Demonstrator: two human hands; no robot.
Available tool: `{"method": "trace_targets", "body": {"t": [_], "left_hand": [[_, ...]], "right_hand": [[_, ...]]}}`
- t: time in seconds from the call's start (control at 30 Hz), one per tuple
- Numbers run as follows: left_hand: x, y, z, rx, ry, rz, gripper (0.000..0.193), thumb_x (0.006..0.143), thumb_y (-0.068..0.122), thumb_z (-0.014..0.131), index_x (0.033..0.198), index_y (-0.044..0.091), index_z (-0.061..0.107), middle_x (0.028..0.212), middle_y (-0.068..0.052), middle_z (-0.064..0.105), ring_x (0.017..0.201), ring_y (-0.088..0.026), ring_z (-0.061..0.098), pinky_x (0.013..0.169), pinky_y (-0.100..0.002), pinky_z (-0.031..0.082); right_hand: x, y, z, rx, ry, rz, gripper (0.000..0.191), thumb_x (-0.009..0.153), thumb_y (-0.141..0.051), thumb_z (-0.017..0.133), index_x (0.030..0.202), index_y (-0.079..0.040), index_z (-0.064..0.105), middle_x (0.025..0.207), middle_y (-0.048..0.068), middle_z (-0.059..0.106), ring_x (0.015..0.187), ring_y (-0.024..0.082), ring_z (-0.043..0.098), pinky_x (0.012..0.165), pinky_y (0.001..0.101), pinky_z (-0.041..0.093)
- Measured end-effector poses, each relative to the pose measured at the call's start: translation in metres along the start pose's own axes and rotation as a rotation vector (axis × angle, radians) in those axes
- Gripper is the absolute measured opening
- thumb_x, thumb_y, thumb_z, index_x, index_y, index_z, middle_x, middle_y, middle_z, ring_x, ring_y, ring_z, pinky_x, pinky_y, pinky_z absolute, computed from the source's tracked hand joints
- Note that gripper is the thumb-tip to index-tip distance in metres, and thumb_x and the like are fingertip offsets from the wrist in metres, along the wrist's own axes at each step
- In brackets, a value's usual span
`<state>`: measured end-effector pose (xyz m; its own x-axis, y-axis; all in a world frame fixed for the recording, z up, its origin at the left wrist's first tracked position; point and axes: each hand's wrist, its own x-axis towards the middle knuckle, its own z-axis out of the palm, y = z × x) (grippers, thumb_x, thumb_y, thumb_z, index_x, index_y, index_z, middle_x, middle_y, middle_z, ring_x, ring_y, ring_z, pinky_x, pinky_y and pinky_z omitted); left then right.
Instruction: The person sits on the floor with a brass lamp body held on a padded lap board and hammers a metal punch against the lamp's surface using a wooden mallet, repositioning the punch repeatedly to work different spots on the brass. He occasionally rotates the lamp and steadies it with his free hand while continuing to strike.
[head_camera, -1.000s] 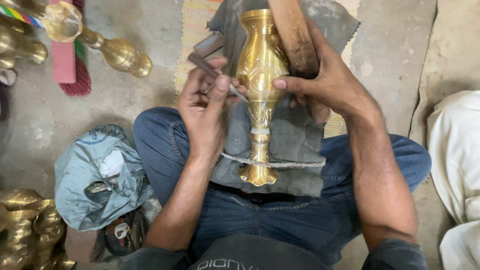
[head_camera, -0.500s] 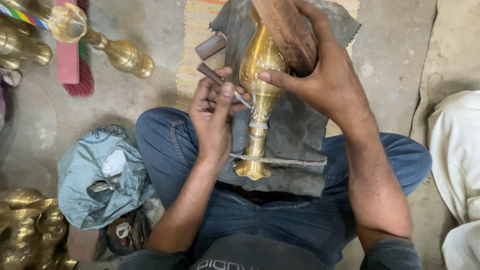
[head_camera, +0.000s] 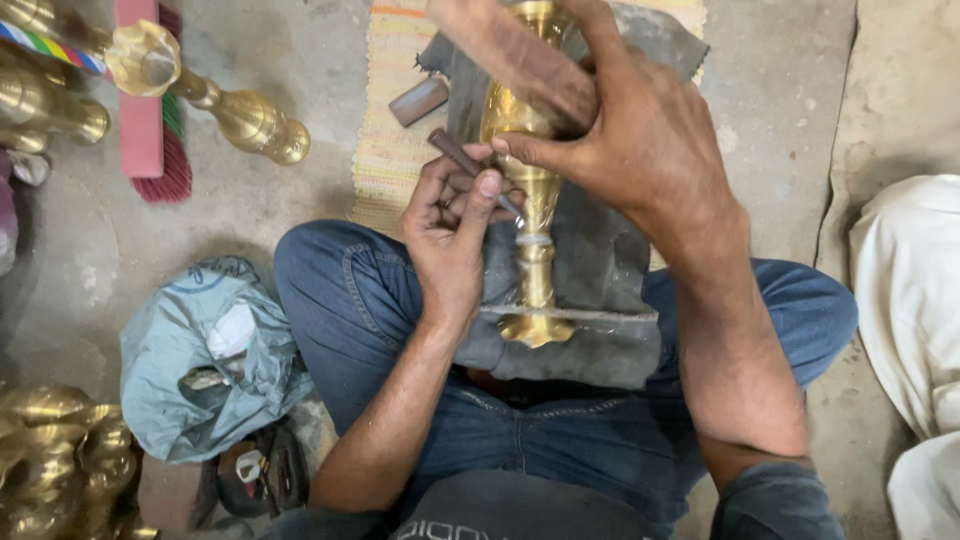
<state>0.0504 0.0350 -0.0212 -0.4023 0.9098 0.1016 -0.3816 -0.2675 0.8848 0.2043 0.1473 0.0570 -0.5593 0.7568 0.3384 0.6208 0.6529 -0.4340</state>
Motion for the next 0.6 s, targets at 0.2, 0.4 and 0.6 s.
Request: {"method": "trace_targets", "body": {"t": [0.2,0.4,0.6], "left_hand": [[-0.005,0.008,-0.006,0.247,-0.058,0.242,0.024,0.107,0.000,0.072,0.127,0.000,0.059,0.114,-0.011,0.074,0.096,-0.015,0.075,0.086,-0.029,0.066],[0.002,0.013,-0.003,0.551,-0.185,0.517,0.037,0.099,-0.006,0.079,0.131,0.000,0.060,0.122,-0.014,0.071,0.100,-0.019,0.078,0.086,-0.029,0.068],[0.003,0.019,0.001,0.539,-0.237,0.476,0.031,0.105,-0.005,0.077,0.129,0.003,0.060,0.121,-0.013,0.074,0.105,-0.019,0.079,0.090,-0.028,0.069]], "right_hand": [[-0.007,-0.003,0.009,0.045,0.031,0.022,0.104,0.089,-0.060,0.089,0.163,-0.013,0.033,0.083,0.015,0.074,0.075,0.032,0.079,0.065,0.0421,0.062],[-0.018,-0.006,0.008,0.184,0.034,0.056,0.092,0.097,-0.049,0.085,0.162,-0.010,0.032,0.094,0.018,0.075,0.089,0.036,0.079,0.073,0.0441,0.062],[-0.040,-0.011,-0.035,0.170,0.071,0.132,0.049,0.106,-0.032,0.077,0.136,-0.004,0.050,0.094,0.021,0.072,0.090,0.038,0.076,0.071,0.0462,0.055]]}}
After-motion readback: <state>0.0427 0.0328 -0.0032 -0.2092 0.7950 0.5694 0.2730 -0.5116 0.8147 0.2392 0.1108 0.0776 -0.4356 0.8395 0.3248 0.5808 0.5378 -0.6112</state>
